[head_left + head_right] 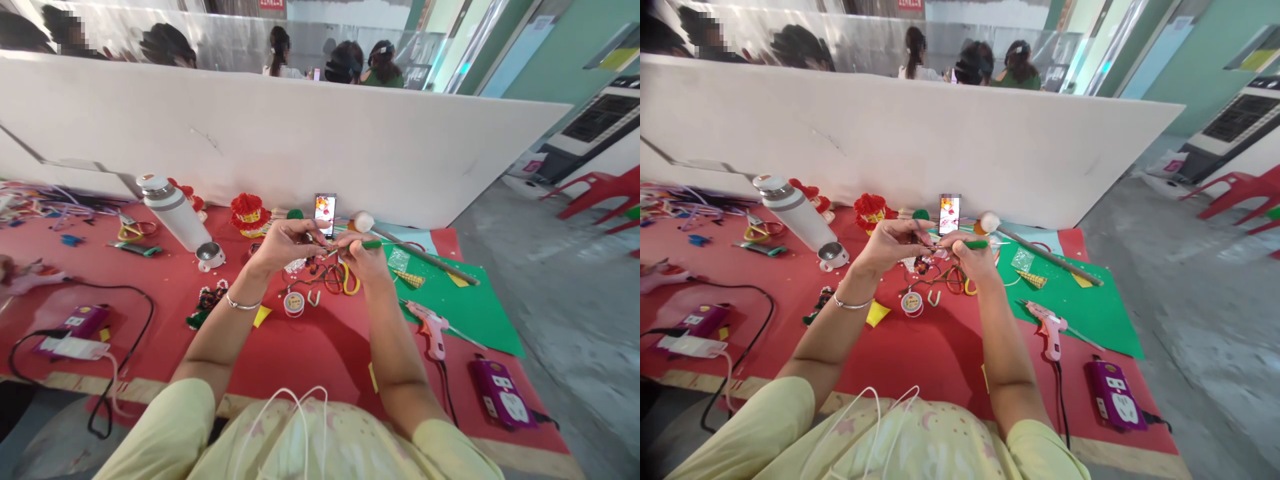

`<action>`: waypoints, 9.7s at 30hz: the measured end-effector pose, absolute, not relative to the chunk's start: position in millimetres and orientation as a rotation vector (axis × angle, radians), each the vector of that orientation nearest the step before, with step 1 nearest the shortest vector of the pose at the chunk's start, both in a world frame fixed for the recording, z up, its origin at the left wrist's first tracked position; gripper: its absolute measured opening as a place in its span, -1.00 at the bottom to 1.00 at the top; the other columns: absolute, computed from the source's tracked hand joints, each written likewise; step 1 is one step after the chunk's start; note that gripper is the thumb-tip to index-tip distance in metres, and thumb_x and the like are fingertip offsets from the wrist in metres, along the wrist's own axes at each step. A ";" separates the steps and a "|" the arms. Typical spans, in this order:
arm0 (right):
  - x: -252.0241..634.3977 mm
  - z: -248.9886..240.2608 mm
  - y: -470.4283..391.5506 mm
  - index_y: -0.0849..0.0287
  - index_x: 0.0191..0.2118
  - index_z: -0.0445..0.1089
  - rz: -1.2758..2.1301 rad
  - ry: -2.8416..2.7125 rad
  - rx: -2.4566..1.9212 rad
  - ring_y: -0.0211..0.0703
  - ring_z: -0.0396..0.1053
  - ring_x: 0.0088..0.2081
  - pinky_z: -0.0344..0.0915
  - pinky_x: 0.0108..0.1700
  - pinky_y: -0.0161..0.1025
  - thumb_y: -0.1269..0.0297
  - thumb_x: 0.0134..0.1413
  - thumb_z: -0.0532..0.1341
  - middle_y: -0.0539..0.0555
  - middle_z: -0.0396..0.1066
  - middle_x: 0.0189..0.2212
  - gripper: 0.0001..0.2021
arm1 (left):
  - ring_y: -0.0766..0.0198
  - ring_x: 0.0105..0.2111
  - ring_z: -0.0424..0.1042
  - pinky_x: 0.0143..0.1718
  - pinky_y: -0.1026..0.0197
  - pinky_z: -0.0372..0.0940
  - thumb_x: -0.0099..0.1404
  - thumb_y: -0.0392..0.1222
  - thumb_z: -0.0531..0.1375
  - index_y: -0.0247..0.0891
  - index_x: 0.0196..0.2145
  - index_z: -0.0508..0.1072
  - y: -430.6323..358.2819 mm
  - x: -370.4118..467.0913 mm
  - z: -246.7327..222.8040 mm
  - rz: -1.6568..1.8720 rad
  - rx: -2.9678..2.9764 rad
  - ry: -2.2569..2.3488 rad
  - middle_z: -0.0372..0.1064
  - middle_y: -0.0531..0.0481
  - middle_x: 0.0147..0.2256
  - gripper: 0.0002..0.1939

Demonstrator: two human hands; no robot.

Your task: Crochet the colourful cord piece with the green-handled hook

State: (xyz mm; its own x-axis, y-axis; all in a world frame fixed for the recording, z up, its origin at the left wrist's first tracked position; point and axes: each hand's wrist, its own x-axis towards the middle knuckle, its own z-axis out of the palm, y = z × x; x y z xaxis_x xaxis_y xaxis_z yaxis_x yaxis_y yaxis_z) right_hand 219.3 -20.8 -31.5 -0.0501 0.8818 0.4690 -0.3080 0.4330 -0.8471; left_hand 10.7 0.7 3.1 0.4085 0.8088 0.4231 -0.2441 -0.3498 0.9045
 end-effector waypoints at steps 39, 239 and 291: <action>214.1 -39.0 -17.4 -0.05 -0.25 0.69 0.834 -1.162 -0.520 -0.10 0.65 -0.27 0.62 -0.23 -0.13 -0.12 -0.02 0.52 0.03 0.72 -0.20 -0.69 | 0.41 -0.54 0.41 -0.47 0.31 0.28 -0.03 -0.30 0.54 -0.21 -0.08 0.70 -14.6 44.9 -1.3 1.207 0.873 0.606 0.53 0.09 -0.48 -0.51; 212.5 -6.7 -32.2 0.08 -0.15 0.61 1.187 -1.102 -0.923 -0.22 0.55 -0.35 0.38 -0.49 -0.35 0.02 -0.06 0.54 0.03 0.64 -0.28 -0.63 | 0.52 -0.65 0.26 -0.69 0.41 0.02 -0.04 -0.14 0.58 -0.27 -0.54 0.63 -3.8 70.1 -5.5 1.550 0.885 0.745 0.55 0.00 -0.48 -0.76; 226.3 -16.4 -11.4 0.12 -0.31 0.57 1.439 -0.935 -0.841 -0.25 0.44 -0.51 0.44 -0.44 -0.24 0.11 -0.11 0.54 0.00 0.60 -0.44 -0.72 | 0.50 -0.56 0.29 -0.66 0.45 -0.01 0.06 -0.19 0.52 -0.28 -0.32 0.50 9.2 81.7 -22.2 1.191 0.531 0.592 0.34 0.11 -0.49 -0.69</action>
State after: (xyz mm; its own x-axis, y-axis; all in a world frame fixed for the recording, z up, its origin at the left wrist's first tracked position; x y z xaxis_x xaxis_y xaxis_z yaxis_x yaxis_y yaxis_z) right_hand 226.3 -11.4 -16.4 -0.0757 0.9969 0.0192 -0.4227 -0.0147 -0.9061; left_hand 81.7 9.2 -22.2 0.2564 0.9559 -0.1435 -0.6916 0.2851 0.6637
